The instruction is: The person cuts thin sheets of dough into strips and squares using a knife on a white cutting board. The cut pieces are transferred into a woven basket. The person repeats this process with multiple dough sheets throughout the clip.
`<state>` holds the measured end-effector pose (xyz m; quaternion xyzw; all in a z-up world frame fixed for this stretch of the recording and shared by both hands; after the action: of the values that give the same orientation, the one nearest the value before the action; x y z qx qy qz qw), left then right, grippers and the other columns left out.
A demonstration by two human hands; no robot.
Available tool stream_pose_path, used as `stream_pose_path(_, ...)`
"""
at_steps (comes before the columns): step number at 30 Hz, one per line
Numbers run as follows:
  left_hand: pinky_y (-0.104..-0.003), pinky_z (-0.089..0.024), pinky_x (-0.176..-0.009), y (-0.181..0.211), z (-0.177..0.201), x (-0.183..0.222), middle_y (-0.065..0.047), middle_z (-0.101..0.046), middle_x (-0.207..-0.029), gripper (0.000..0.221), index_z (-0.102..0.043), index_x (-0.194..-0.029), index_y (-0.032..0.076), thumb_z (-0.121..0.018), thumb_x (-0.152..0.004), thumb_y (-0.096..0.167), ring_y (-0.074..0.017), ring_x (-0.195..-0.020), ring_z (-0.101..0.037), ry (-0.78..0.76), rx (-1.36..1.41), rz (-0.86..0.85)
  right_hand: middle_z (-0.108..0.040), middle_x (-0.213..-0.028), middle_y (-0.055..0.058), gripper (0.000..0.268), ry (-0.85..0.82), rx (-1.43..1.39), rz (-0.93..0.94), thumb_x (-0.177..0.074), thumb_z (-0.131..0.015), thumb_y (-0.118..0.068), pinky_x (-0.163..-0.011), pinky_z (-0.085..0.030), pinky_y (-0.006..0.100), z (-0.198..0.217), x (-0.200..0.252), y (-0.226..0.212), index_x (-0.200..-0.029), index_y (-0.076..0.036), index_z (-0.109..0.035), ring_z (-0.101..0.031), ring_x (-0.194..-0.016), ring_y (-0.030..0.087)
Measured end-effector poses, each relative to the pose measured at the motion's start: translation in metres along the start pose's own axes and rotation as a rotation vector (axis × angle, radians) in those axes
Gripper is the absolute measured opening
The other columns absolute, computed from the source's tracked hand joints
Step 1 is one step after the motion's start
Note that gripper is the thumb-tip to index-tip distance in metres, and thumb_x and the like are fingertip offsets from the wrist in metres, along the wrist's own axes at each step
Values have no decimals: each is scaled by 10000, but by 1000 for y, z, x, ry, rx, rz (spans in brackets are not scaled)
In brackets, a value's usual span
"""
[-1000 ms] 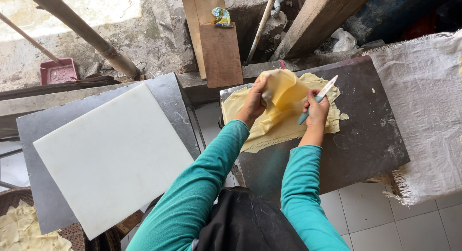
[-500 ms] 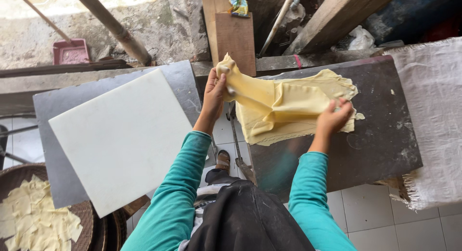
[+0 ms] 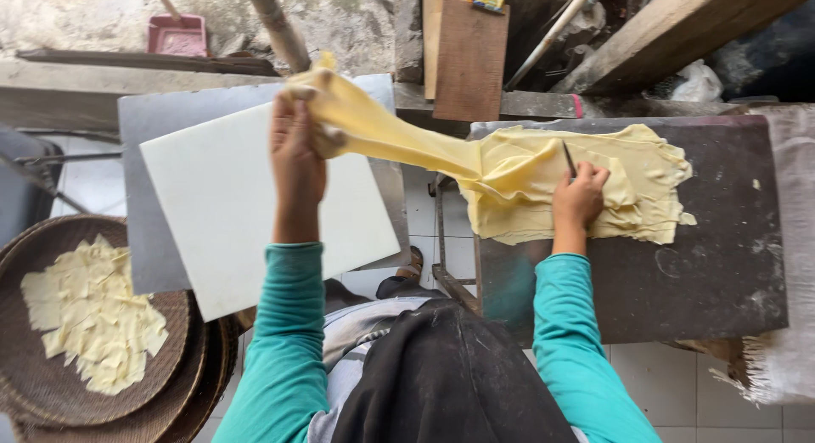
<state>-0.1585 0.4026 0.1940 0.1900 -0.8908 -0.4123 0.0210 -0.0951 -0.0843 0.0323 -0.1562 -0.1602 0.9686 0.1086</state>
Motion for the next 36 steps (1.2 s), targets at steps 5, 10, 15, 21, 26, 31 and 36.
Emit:
stream_pose_path(5, -320, -613, -974, 100, 46, 7, -83, -622, -1322, 238, -511, -1399, 67, -450, -1179, 133, -162, -1179, -659, 36, -164, -102, -560, -1237, 166, 150, -7, -18, 38, -1041, -689, -224, -782, -529, 525, -6, -9, 8, -1107, -96, -650, -659, -980, 410)
stream_pose_path(10, -309, -624, -759, 103, 85, -10, -90, -576, -1148, 315, -472, -1445, 106, -518, -1133, 119, -157, -901, -645, 44, -399, -36, -551, -1236, 185, 118, 99, -154, 95, -1007, -702, -73, -817, -517, 492, 6, 11, -17, -1090, -20, -638, -652, -1002, 387)
stream_pose_path(15, -328, -678, -794, 71, 74, -34, -109, -540, -1258, 306, -440, -1390, 71, -505, -1091, 47, -182, -941, -727, -74, -414, -83, -607, -1157, 141, 77, 141, -366, 160, -1033, -689, -62, -869, -533, 440, -11, 53, -94, -1093, -18, -667, -660, -1018, 306)
stream_pose_path(21, -352, -619, -903, 72, -15, -60, -189, -599, -1284, 330, -411, -1414, 66, -563, -1121, 72, -230, -1063, -718, -167, -162, -263, -683, -1019, 73, 244, -247, -983, -124, -1014, -695, -265, -624, -445, 305, -80, 141, -236, -1124, -53, -648, -544, -715, 139)
stream_pose_path(26, -419, -605, -851, 114, 13, -53, -244, -559, -1244, 364, -361, -1461, 60, -541, -1146, 90, -325, -1063, -666, -113, 23, -152, -705, -968, 194, 587, -656, -1380, -753, -942, -644, -554, -407, -377, 225, -111, 181, -314, -1282, -100, -492, -438, -428, 61)
stream_pose_path(31, -395, -590, -980, 149, 141, -8, -128, -456, -1415, 547, -215, -1534, 152, -493, -1077, 40, -256, -1260, -591, 33, 91, -128, -726, -948, 250, 619, -704, -1870, -1014, -909, -593, -560, -415, -400, 228, -142, 177, -349, -1254, -64, -455, -442, -420, 94)
stream_pose_path(36, -393, -554, -1030, 106, 322, 82, -177, -446, -1482, 653, -118, -1539, 140, -471, -1010, -8, -281, -1311, -557, 308, -347, 196, -670, -891, 178, 479, -470, -1585, -1071, -931, -588, -353, -407, -432, 280, -187, 203, -327, -1258, -49, -413, -480, -431, 123)
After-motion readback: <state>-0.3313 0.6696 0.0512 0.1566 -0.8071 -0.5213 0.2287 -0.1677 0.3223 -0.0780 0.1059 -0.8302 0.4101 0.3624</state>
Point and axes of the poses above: each hand's wrist, its own x-axis away from the middle knuckle, its own z-axis out of the back of the hand, y = z × x, the point moved 2 cm from there along -x, towards the middle knuckle
